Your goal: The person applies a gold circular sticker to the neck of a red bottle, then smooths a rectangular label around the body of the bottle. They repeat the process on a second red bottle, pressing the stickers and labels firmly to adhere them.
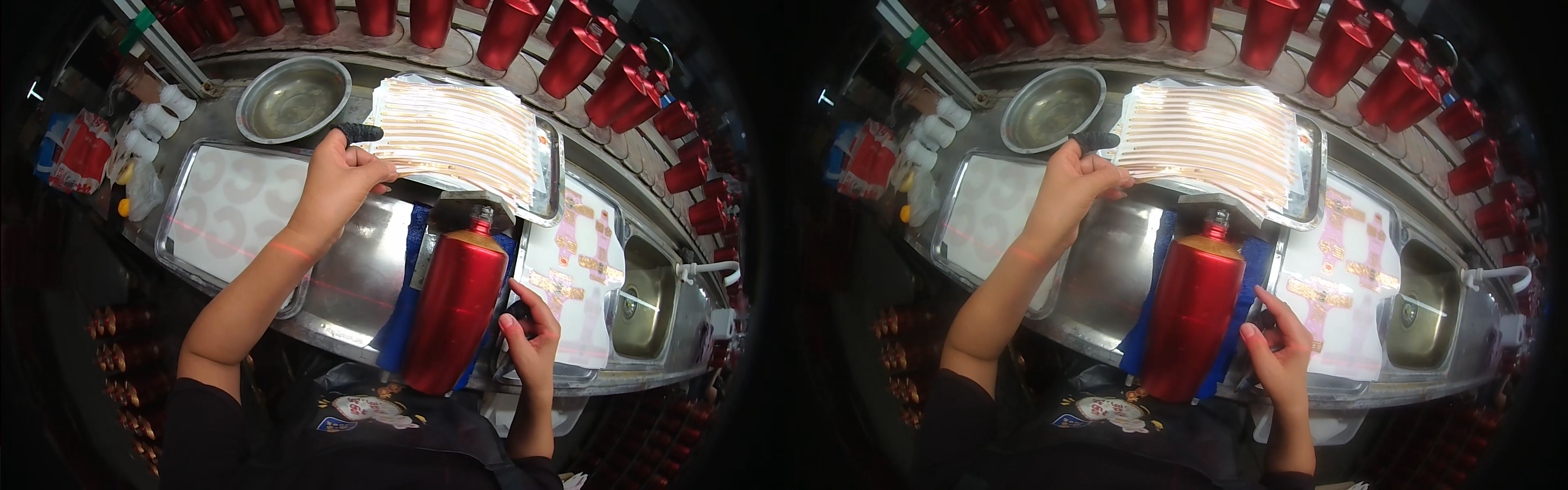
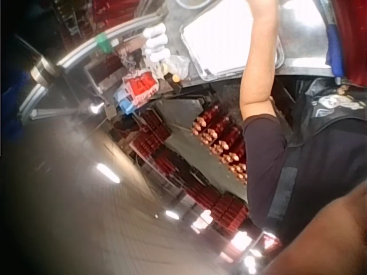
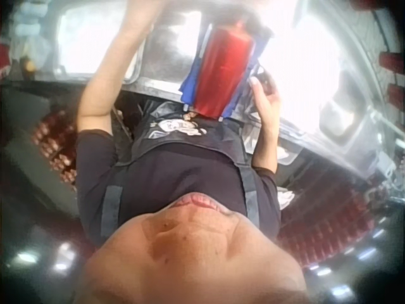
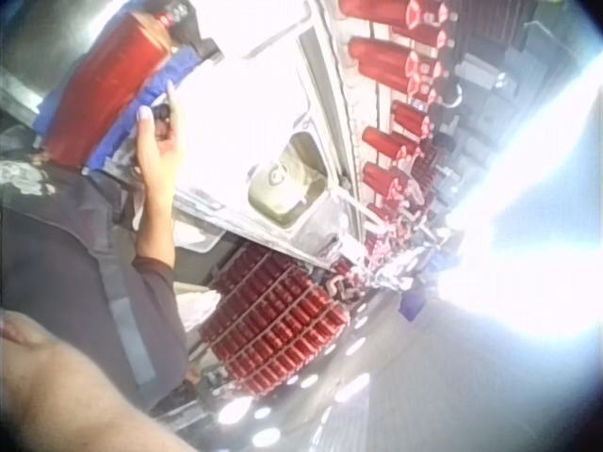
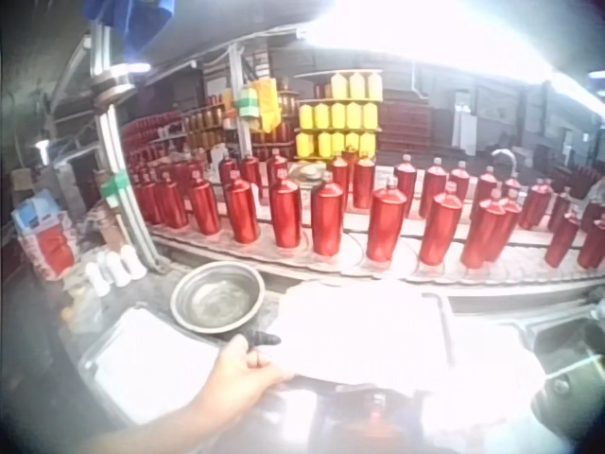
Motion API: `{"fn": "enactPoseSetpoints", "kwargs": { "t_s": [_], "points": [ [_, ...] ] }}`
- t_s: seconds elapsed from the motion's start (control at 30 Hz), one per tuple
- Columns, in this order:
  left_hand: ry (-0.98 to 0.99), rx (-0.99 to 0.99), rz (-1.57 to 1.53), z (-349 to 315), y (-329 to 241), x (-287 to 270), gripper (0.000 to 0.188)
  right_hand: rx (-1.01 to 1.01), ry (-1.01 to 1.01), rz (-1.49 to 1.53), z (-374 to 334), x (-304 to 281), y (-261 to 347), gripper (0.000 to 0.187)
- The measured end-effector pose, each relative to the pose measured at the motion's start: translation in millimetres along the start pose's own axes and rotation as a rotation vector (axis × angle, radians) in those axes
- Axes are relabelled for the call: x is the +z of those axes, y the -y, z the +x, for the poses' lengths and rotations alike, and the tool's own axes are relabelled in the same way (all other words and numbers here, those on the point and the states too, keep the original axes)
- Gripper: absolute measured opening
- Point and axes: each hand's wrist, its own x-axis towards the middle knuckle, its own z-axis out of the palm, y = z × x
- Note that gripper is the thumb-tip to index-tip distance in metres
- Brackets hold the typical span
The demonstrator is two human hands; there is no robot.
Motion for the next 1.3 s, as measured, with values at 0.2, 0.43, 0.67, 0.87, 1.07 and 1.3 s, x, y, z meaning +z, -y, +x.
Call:
{"fn": "enactPoseSetpoints", "kwargs": {
  "t_s": [0.2,0.43,0.67,0.87,1.07,1.3],
  "points": [
    [0.024,0.009,-0.016,-7,-8,9,0.036,0.005,0.004,-0.005,0,-1,-3,0.05],
    [0.011,0.111,-0.047,-17,-13,4,0.035,-0.002,0.001,0.007,0,-2,-3,0.049],
    [0.007,0.212,-0.169,3,-33,8,0.035,-0.067,-0.045,0.024,6,-8,1,0.047],
    [0.178,0.382,-0.225,19,-85,39,0.034,-0.214,-0.215,-0.026,19,-24,26,0.039],
    [0.509,0.516,-0.03,2,-131,89,0.036,-0.337,-0.287,0.113,53,-42,119,0.046],
    [0.58,0.68,-0.109,-34,-151,118,0.028,-0.316,0.224,0.288,65,-47,168,0.04]
  ]
}}
